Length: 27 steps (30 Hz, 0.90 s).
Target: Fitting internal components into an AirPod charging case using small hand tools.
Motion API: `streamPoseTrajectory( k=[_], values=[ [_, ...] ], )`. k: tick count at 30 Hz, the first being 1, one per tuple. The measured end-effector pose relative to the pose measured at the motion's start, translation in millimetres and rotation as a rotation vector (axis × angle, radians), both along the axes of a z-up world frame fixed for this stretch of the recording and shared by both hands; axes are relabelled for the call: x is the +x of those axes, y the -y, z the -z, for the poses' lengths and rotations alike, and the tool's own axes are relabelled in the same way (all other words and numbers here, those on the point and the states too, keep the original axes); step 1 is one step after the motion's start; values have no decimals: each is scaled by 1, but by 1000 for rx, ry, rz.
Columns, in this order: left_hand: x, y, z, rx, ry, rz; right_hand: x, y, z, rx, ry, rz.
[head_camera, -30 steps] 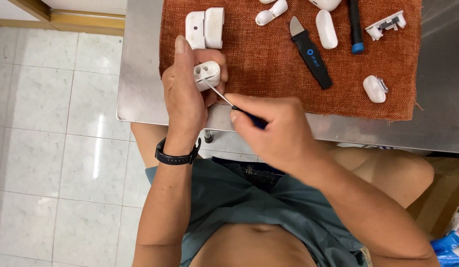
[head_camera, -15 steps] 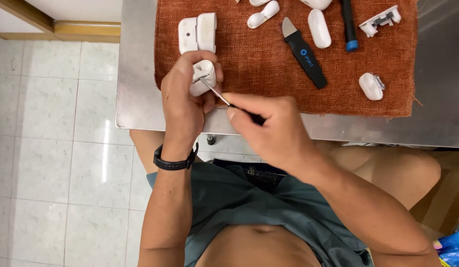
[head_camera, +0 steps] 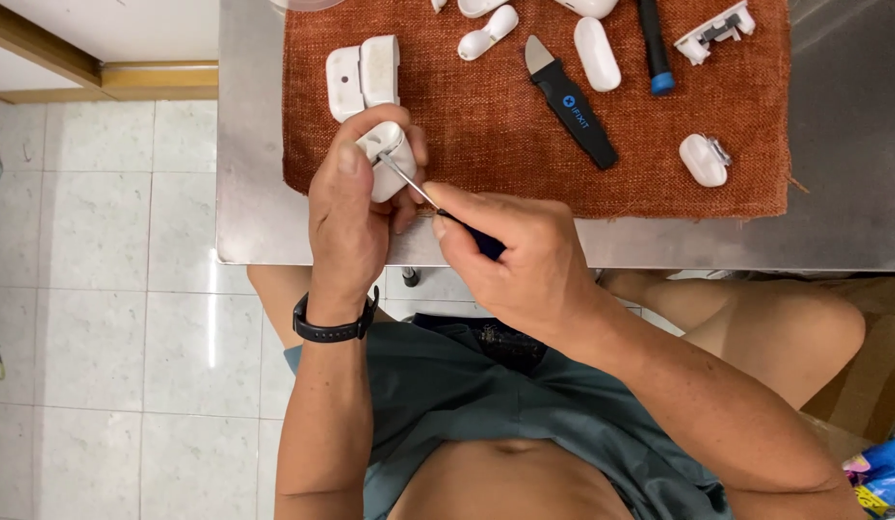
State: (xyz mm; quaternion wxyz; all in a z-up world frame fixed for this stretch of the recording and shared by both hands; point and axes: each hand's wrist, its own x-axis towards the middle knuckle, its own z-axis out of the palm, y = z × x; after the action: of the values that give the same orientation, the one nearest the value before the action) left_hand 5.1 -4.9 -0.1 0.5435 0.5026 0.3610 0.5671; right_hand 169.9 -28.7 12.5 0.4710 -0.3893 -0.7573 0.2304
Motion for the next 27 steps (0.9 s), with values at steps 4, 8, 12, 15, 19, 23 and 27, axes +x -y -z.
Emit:
streamPoseTrajectory(
  k=[4,8,12,15,19,23,27],
  values=[
    [3,0,1,35,-72,-66,9,-7,-27,-533,-24,-44],
    [5,0,-2,83,-195,-101,16,-10,-32,-542,-18,-71],
    [7,0,2,43,-136,-106,9,-1,-7,63,53,-86],
    [7,-1,8,82,-92,-131,2,5,2,281,219,101],
    [9,1,4,67,-103,-207,-1,8,-2,-85,-54,-21],
    [-13,-24,62,-97,199,-255,-5,17,16,-240,-63,16],
    [19,-15,0,-461,81,-632,48,17,4,94,130,152]
  ],
)
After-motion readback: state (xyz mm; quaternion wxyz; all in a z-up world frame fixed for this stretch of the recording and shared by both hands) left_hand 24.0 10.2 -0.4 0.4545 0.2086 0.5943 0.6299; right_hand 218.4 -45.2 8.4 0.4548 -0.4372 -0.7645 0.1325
